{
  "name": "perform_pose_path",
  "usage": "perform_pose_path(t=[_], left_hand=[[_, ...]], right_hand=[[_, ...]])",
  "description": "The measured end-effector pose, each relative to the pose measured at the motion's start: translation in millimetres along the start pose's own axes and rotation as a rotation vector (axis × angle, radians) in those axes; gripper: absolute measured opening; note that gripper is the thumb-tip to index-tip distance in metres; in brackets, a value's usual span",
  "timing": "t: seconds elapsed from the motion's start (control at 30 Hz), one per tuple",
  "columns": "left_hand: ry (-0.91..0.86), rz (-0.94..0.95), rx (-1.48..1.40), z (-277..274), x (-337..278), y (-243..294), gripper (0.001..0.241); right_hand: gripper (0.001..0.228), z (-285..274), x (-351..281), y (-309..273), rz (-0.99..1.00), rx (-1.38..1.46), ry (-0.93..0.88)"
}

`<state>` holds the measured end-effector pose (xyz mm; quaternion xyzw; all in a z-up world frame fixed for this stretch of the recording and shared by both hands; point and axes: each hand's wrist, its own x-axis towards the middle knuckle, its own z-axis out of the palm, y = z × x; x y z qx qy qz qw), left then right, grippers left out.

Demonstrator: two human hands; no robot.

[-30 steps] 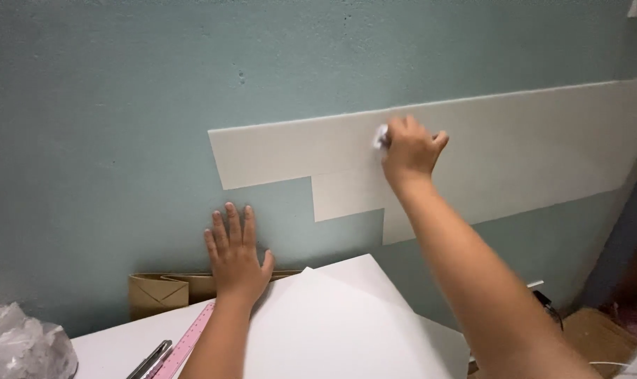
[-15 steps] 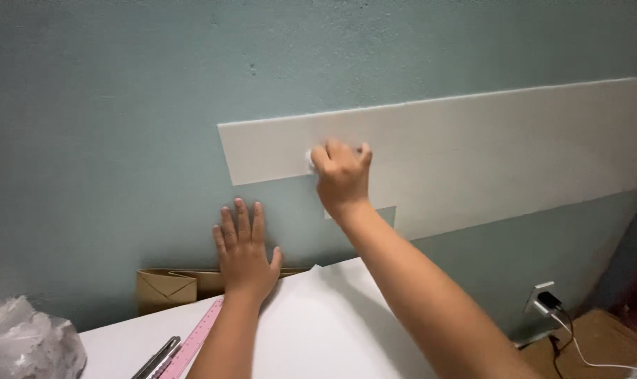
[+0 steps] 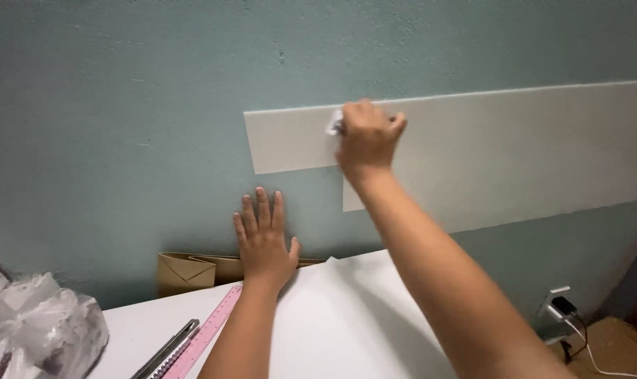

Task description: The person is cleaning the surface of white panels attached to a wall using a cloth and preparing a white board on a table.

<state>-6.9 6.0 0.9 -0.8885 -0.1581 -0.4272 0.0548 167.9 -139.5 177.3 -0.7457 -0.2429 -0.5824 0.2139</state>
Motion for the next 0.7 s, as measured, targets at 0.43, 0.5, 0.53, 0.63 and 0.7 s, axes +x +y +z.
perform_pose_path(t=[0.43,0.5,0.53,0.63,0.7], left_hand=[[0.019,0.015,0.021,4.0,-0.7,-2.6,0.108],[0.030,0.008,0.025,6.2,0.4,-3.2,0.108],[0.019,0.004,0.019,8.4,0.5,-3.4,0.108],[0.001,0.003,0.006,9.8,1.7,-4.5,0.109],[-0.008,0.012,0.001,8.6,-0.4,-6.6,0.111]], right_hand=[[0.023,16.9,-74.4,5.5,-0.295,0.034,0.158],[0.024,15.8,-72.4,1.7,-0.293,0.042,0.161],[0.025,12.2,-71.4,-1.6,-0.255,0.053,0.069],[0.028,-10.8,-57.9,-16.5,-0.199,0.114,-0.139],[0.028,-44.0,-41.6,-31.1,-0.176,0.163,-0.256]])
